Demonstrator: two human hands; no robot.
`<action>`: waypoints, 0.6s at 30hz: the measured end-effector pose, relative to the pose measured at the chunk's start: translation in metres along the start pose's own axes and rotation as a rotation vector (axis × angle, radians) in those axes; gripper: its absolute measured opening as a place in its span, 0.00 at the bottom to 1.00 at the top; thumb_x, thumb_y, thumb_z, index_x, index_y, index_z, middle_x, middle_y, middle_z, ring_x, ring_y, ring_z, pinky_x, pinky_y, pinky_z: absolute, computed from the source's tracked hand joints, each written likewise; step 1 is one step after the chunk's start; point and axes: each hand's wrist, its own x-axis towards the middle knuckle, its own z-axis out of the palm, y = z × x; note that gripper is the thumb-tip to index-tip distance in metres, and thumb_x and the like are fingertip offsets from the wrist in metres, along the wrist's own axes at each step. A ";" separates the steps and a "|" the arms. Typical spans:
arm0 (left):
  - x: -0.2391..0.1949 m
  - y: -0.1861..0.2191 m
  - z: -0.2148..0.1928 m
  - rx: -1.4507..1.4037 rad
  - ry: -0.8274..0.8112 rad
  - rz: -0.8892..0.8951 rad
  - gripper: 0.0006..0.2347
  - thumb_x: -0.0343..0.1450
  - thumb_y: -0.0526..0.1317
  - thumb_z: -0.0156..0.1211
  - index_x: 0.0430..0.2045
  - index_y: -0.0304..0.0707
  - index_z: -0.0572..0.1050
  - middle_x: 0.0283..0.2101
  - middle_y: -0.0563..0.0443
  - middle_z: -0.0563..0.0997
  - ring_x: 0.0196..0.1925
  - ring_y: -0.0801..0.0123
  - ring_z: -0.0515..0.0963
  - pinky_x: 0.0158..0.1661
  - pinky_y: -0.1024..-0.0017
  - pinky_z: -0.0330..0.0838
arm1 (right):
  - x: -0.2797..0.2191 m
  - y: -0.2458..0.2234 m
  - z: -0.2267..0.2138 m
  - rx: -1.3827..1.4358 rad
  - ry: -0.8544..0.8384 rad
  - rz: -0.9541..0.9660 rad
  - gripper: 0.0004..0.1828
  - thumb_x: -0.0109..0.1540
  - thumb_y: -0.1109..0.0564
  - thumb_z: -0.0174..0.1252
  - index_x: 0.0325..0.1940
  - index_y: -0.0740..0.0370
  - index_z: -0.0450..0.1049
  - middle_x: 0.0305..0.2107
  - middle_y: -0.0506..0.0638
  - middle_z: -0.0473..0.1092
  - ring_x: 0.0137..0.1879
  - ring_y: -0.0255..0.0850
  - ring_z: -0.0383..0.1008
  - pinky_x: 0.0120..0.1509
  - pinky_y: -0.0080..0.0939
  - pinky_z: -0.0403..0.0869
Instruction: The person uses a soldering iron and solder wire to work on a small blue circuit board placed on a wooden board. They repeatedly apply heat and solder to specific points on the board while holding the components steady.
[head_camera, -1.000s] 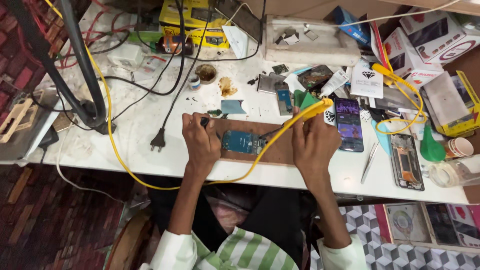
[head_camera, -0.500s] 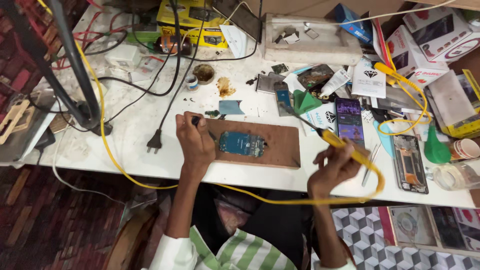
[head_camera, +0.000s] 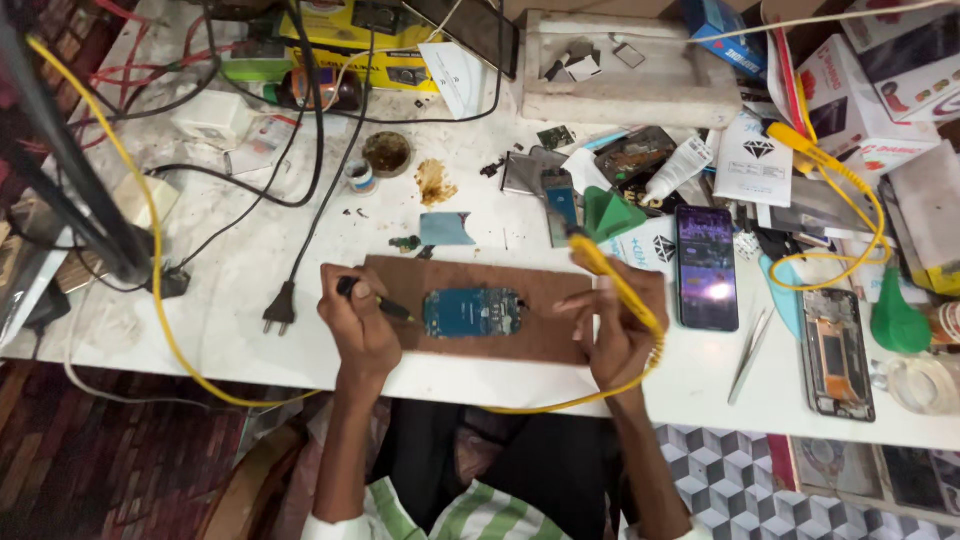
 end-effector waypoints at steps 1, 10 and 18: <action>-0.001 0.000 -0.001 0.011 -0.017 -0.006 0.19 0.80 0.52 0.40 0.32 0.31 0.62 0.22 0.48 0.70 0.23 0.70 0.68 0.27 0.68 0.62 | 0.007 0.002 0.002 -0.027 -0.066 -0.031 0.11 0.73 0.60 0.48 0.56 0.70 0.63 0.46 0.67 0.77 0.31 0.40 0.80 0.26 0.32 0.71; 0.000 -0.004 -0.007 0.043 -0.094 -0.022 0.19 0.82 0.52 0.39 0.31 0.32 0.63 0.25 0.48 0.68 0.24 0.71 0.67 0.29 0.70 0.61 | 0.048 0.016 0.017 -0.213 -0.348 -0.120 0.13 0.68 0.62 0.57 0.56 0.69 0.75 0.42 0.60 0.79 0.43 0.41 0.84 0.45 0.34 0.82; -0.004 -0.007 -0.007 0.014 -0.093 0.006 0.19 0.83 0.50 0.39 0.32 0.31 0.63 0.30 0.46 0.66 0.28 0.70 0.72 0.30 0.70 0.66 | 0.061 0.024 0.034 -0.300 -0.414 -0.210 0.11 0.69 0.62 0.58 0.55 0.69 0.75 0.43 0.59 0.80 0.50 0.45 0.84 0.54 0.40 0.82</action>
